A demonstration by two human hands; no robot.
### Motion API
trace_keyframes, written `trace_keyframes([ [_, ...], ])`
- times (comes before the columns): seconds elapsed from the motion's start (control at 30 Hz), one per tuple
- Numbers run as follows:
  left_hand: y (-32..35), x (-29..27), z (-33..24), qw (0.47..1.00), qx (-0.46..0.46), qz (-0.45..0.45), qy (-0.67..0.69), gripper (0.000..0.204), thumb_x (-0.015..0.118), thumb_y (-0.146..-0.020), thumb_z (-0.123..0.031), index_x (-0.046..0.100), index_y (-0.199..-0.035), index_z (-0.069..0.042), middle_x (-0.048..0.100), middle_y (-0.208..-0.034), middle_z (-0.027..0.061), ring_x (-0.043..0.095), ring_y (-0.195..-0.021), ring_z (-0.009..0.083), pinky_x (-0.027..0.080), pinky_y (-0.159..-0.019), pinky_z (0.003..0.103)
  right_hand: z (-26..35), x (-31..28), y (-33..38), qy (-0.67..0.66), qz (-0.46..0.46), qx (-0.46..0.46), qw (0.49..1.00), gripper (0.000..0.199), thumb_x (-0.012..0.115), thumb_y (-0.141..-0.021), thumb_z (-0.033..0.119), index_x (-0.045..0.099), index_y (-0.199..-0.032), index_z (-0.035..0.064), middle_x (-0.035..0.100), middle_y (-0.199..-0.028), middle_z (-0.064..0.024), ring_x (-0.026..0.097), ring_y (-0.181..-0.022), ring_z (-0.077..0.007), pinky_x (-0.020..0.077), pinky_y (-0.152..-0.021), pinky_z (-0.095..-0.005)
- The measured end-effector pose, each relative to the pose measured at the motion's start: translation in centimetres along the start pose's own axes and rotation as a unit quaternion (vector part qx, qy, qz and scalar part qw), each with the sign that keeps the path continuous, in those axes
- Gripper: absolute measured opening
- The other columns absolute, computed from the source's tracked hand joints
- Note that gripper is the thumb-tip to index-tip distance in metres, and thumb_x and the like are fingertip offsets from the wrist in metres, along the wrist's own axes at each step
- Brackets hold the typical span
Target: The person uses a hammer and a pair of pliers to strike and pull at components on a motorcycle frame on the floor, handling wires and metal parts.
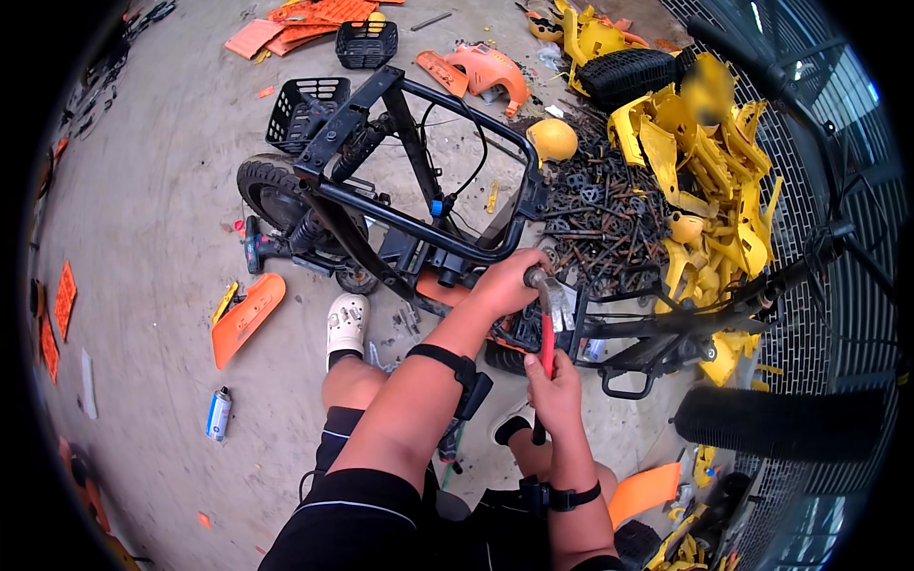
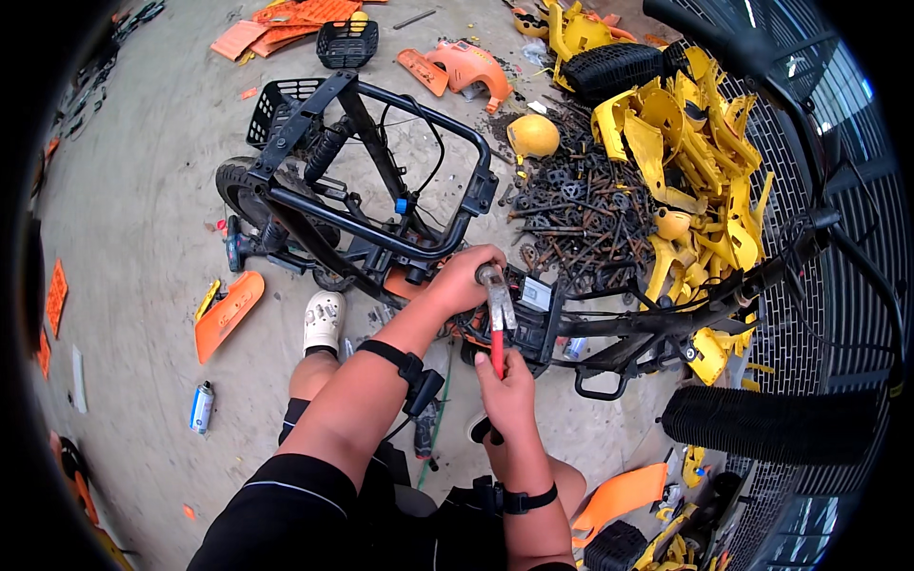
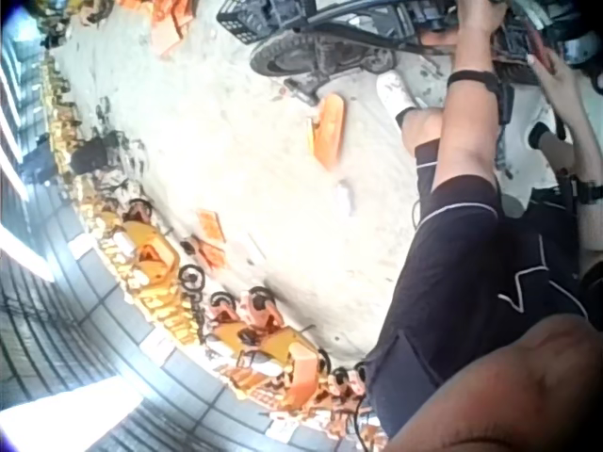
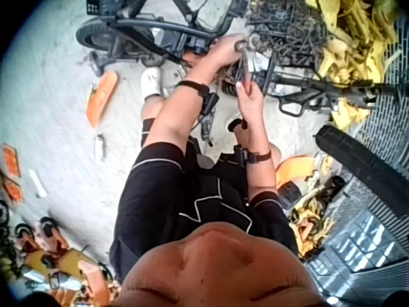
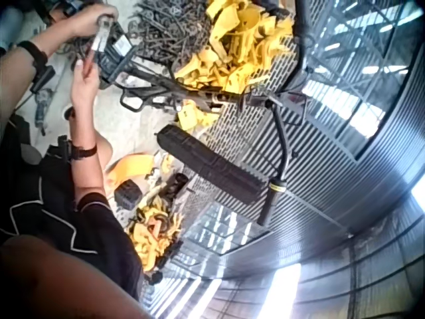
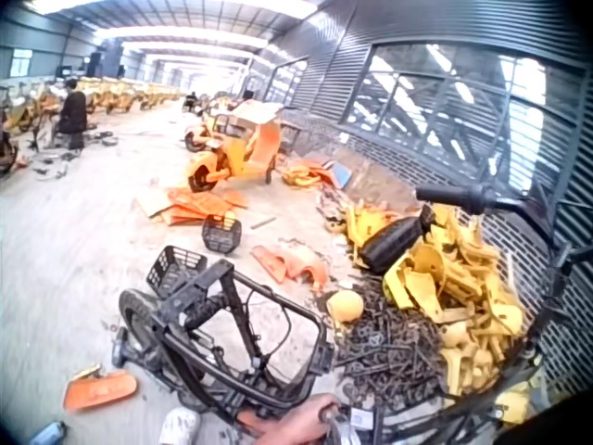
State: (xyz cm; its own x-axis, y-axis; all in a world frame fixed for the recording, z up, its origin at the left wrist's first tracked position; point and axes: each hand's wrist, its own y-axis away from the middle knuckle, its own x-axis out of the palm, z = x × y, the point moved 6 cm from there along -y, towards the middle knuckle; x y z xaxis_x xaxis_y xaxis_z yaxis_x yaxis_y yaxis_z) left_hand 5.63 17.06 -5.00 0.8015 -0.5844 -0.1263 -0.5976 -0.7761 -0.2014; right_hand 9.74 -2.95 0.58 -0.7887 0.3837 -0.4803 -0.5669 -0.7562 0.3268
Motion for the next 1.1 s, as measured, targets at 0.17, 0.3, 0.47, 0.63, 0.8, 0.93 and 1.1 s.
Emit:
trace_keyframes([
  [0.17,-0.1,-0.4,-0.2,1.0,-0.013,-0.001,0.024,0.025,0.073,-0.083,-0.012,0.061,-0.105,-0.011,0.068,-0.103,0.0107,0.067,-0.097,0.0336,0.054,-0.084,0.039,0.6,0.3,1.1,-0.055,0.061,0.04,0.996,0.029,0.063,-0.103,0.033,0.056,-0.094,0.0061,0.053,-0.069,0.0023,0.048,-0.054,-0.006,0.0406,-0.048,-0.0228],
  [0.3,-0.5,-0.6,-0.8,0.999,0.007,-0.04,0.028,0.021,0.071,-0.085,-0.008,0.062,-0.103,-0.005,0.068,-0.091,0.0153,0.068,-0.089,0.0327,0.053,-0.081,0.037,1.3,-1.7,2.2,-0.154,0.032,0.058,0.986,0.027,0.06,-0.105,0.031,0.055,-0.098,0.0047,0.054,-0.07,-0.0005,0.048,-0.052,-0.0078,0.0412,-0.047,-0.0241],
  [0.47,-0.6,-0.5,1.5,1.0,-0.006,-0.012,0.007,0.023,0.071,-0.091,-0.025,0.061,-0.108,-0.013,0.067,-0.1,0.0125,0.066,-0.098,0.0342,0.053,-0.087,0.038,2.9,-5.3,3.7,-0.313,-0.042,-0.049,0.948,0.032,0.057,-0.106,0.024,0.052,-0.126,-0.0003,0.058,-0.075,-0.0079,0.053,-0.054,-0.0146,0.0435,-0.049,-0.0249],
  [0.63,-1.4,-0.2,0.9,0.997,0.016,-0.077,-0.009,0.022,0.073,-0.094,-0.018,0.061,-0.087,-0.001,0.062,-0.08,0.0137,0.061,-0.075,0.0256,0.05,-0.077,0.032,-7.0,-5.5,4.2,-0.437,0.014,0.127,0.89,0.034,0.045,-0.109,0.038,0.055,-0.114,0.0068,0.045,-0.063,-0.0016,0.04,-0.044,-0.0105,0.0349,-0.04,-0.0268],
  [0.8,-1.6,-0.1,3.1,0.996,-0.065,-0.045,0.034,0.02,0.062,-0.103,-0.015,0.064,-0.089,-0.001,0.067,-0.09,0.0053,0.063,-0.087,0.0128,0.05,-0.084,0.029,-9.5,-5.7,3.4,-0.572,-0.02,0.261,0.777,0.018,0.059,-0.101,0.024,0.051,-0.095,0.009,0.043,-0.06,0.0014,0.037,-0.042,-0.0093,0.0308,-0.04,-0.0274],
  [0.93,-1.5,0.1,1.4,0.999,-0.041,-0.016,0.024,0.019,0.063,-0.103,-0.017,0.063,-0.094,0.0,0.069,-0.097,0.0078,0.062,-0.093,0.0133,0.05,-0.086,0.029,-8.6,-7.8,2.3,-0.525,-0.047,0.236,0.816,0.018,0.06,-0.101,0.023,0.051,-0.097,0.0081,0.044,-0.061,0.0011,0.037,-0.042,-0.0097,0.0317,-0.039,-0.0281],
  [1.1,-1.8,0.4,0.9,0.999,-0.032,-0.005,-0.009,0.017,0.06,-0.104,-0.016,0.065,-0.105,0.0,0.072,-0.114,0.014,0.066,-0.111,0.022,0.05,-0.099,0.035,-8.5,-8.6,2.3,-0.526,-0.004,0.253,0.812,0.017,0.06,-0.1,0.022,0.053,-0.099,0.0062,0.046,-0.061,0.0008,0.038,-0.043,-0.009,0.0336,-0.04,-0.0283],
])
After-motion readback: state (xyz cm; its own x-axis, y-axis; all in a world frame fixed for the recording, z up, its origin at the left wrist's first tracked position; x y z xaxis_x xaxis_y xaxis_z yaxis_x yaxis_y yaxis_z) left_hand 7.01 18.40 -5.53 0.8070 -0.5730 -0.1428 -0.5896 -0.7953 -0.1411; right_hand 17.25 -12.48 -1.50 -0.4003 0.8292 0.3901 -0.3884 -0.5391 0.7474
